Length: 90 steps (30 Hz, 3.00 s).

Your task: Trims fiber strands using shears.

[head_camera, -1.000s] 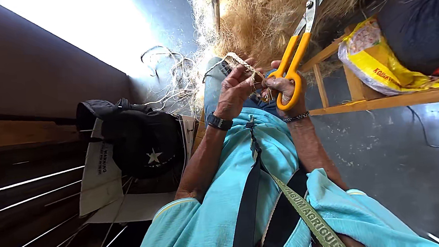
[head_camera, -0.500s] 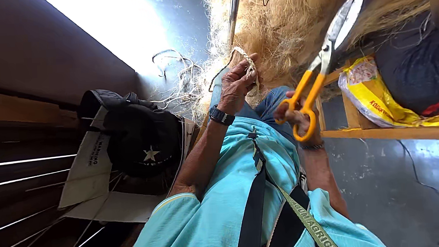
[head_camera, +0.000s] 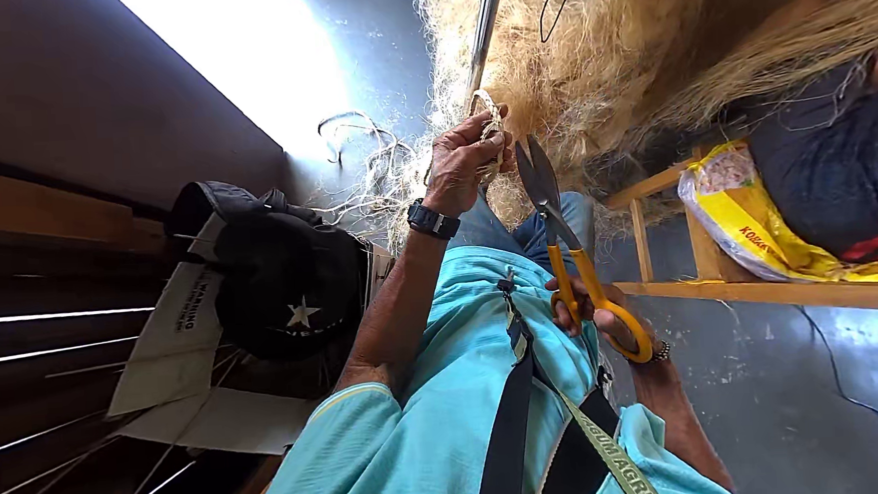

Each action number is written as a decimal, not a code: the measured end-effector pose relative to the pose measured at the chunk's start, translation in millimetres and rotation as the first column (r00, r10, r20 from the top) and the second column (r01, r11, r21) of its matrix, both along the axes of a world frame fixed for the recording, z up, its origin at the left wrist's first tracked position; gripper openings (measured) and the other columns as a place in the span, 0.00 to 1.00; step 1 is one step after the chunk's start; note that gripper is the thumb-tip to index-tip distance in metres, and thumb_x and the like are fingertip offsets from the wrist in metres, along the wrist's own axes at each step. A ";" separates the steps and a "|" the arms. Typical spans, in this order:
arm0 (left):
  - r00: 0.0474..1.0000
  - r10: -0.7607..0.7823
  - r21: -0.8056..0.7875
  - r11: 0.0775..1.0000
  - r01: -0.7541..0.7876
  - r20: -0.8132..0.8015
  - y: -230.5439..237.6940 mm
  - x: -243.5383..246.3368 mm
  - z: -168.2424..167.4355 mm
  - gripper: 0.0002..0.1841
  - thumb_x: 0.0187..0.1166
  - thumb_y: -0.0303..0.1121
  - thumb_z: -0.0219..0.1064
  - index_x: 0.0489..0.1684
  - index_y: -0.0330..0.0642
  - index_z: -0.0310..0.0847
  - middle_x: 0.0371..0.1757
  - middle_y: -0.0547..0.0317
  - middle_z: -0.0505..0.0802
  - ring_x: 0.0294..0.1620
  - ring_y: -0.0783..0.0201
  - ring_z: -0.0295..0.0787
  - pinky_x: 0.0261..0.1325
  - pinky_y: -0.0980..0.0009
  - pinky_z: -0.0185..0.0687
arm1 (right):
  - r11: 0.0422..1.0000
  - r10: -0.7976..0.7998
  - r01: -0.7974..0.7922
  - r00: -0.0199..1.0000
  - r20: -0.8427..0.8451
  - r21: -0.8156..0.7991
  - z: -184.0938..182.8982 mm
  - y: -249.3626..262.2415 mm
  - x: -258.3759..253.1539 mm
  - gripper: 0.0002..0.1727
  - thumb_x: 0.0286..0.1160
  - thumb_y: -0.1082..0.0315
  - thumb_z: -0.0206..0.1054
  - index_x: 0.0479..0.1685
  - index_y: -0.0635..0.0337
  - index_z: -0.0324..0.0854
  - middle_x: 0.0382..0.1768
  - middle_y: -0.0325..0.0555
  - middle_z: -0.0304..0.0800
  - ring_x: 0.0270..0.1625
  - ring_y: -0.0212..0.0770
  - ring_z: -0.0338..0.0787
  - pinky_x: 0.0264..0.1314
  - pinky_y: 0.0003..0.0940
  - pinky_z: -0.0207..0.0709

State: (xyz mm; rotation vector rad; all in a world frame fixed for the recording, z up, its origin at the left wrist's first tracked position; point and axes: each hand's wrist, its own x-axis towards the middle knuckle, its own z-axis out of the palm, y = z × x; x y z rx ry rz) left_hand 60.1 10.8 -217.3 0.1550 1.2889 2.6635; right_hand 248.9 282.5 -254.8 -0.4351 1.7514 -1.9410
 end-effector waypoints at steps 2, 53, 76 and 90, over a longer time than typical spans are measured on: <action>1.000 0.007 -0.050 0.999 -0.008 -0.018 -1.9 0.7 2.6 0.20 0.77 0.18 0.62 0.70 0.29 0.78 0.39 0.50 0.93 0.30 0.64 0.90 0.35 0.68 0.90 | 1.000 0.017 -0.017 1.000 0.003 -0.002 0.2 1.6 -2.2 0.55 0.64 0.21 0.64 0.74 0.66 0.75 0.36 0.43 0.91 0.33 0.38 0.90 0.36 0.34 0.88; 0.961 0.083 -0.226 0.974 -0.023 0.263 -1.7 -27.8 -7.3 0.04 0.78 0.21 0.62 0.42 0.36 0.82 0.32 0.55 0.92 0.23 0.67 0.86 0.27 0.73 0.85 | 1.000 -0.006 0.008 0.994 0.107 -0.019 6.4 24.2 -58.5 0.51 0.69 0.26 0.66 0.73 0.69 0.76 0.35 0.41 0.91 0.32 0.38 0.91 0.33 0.34 0.89; 0.998 0.061 -0.333 0.942 -0.052 0.019 -5.3 -57.2 -19.4 0.24 0.74 0.18 0.63 0.72 0.29 0.77 0.52 0.54 0.94 0.40 0.70 0.89 0.45 0.73 0.87 | 0.973 0.105 -0.050 0.965 0.239 -0.226 -8.9 11.7 -70.0 0.54 0.68 0.25 0.65 0.76 0.70 0.73 0.36 0.44 0.92 0.34 0.39 0.91 0.37 0.33 0.89; 0.997 0.054 -0.265 0.962 -0.065 -0.050 1.7 -56.1 -11.0 0.25 0.71 0.14 0.62 0.72 0.26 0.77 0.64 0.48 0.92 0.55 0.65 0.92 0.60 0.67 0.89 | 0.993 0.090 -0.077 0.983 0.160 -0.088 1.5 8.0 -75.6 0.55 0.69 0.24 0.63 0.74 0.72 0.73 0.36 0.43 0.90 0.35 0.37 0.90 0.36 0.32 0.88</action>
